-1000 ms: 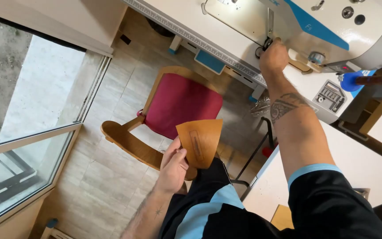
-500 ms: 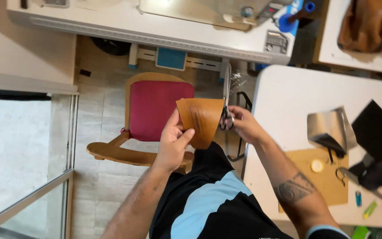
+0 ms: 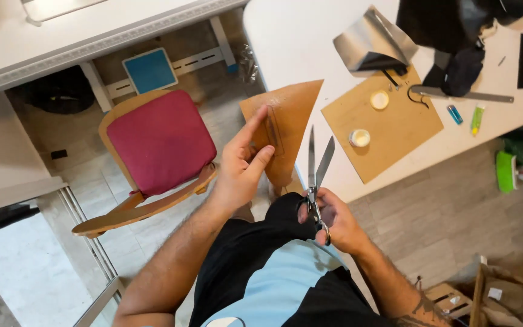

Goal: Cutting a leather shape with scissors and applying a substance to a small leather strip

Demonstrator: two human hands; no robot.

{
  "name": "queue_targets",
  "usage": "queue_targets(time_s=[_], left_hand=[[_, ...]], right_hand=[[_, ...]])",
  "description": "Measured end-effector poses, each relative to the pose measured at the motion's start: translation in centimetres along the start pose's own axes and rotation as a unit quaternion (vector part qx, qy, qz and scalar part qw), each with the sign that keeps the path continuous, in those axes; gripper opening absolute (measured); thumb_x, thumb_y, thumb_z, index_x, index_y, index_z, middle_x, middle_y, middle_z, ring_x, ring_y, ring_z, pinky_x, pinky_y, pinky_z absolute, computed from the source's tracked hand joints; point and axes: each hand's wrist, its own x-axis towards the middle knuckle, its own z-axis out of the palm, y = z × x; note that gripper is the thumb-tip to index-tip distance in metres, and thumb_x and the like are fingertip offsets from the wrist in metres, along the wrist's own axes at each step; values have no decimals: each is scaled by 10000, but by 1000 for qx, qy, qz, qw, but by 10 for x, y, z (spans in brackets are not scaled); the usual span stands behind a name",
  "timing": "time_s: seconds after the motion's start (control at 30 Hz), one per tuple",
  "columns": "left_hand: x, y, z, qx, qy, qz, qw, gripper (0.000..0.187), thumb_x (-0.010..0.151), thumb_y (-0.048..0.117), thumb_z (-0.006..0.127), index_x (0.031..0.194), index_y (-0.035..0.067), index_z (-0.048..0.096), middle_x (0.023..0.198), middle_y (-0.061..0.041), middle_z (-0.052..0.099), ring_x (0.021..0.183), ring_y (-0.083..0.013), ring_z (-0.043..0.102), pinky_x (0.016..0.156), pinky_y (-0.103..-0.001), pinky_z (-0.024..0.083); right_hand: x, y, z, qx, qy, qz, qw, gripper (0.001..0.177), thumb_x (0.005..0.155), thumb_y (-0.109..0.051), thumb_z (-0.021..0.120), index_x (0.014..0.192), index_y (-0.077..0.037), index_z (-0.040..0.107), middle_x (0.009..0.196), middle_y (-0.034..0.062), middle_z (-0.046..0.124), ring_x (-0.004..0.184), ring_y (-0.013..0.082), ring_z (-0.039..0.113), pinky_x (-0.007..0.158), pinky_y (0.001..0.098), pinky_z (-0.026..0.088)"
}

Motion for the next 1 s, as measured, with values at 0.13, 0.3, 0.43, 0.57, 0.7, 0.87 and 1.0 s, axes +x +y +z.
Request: queue_targets(time_s=[0.13,0.3,0.43,0.57,0.7,0.87,1.0], left_hand=[[-5,15,42,52,-19,-9,998,728,1009,-21,605,1644,171,303,1615,-40,464,694,-15,595,561,-177,531],[-5,15,104,92,-40,24,995,794,1017,-36,619,1669,167,213,1459,-45,593,720,-55,645,548,-193,538],[-9,6,154,102,-30,33,994,788,1031,-67,590,1673,143,185,1340,-47,632,677,-40,594,528,-199,534],[-10,1,194,128,-16,76,989,813,1020,-108,583,1674,106,149,1471,-90,579,655,-85,661,520,-199,508],[-11,8,221,158,3,112,981,837,1019,-154,595,1675,98,140,1391,-120,607,642,-117,682,511,-212,497],[-12,9,234,183,19,148,972,827,1022,-149,606,1672,95,158,1427,-153,576,647,-139,699,529,-239,534],[-11,8,235,206,24,176,962,804,1035,-125,626,1673,93,188,1379,-189,582,729,-189,749,574,-279,583]], right_hand=[[-30,-17,-9,-35,10,5,999,1210,329,-464,1012,1331,17,531,923,190,702,884,245,687,920,382,536],[-54,-49,-47,-111,6,9,994,933,501,-428,1008,1211,22,604,882,159,735,819,214,722,830,357,575],[-64,-92,-70,-135,-4,-2,991,686,647,-363,979,1088,25,624,819,159,733,752,196,722,738,322,589],[-63,-136,-91,-203,-30,-46,978,495,737,-427,915,953,-33,707,718,82,715,666,123,637,657,271,522],[-69,-146,-113,-232,-53,-92,967,452,762,-410,888,969,-39,733,715,70,719,647,158,662,679,287,525],[-71,-146,-123,-229,-44,-125,964,517,760,-397,904,1040,1,729,686,74,703,618,157,651,668,283,535],[-71,-141,-127,-229,-34,-157,960,437,775,-289,898,1010,32,717,631,71,683,556,144,634,592,278,542]])
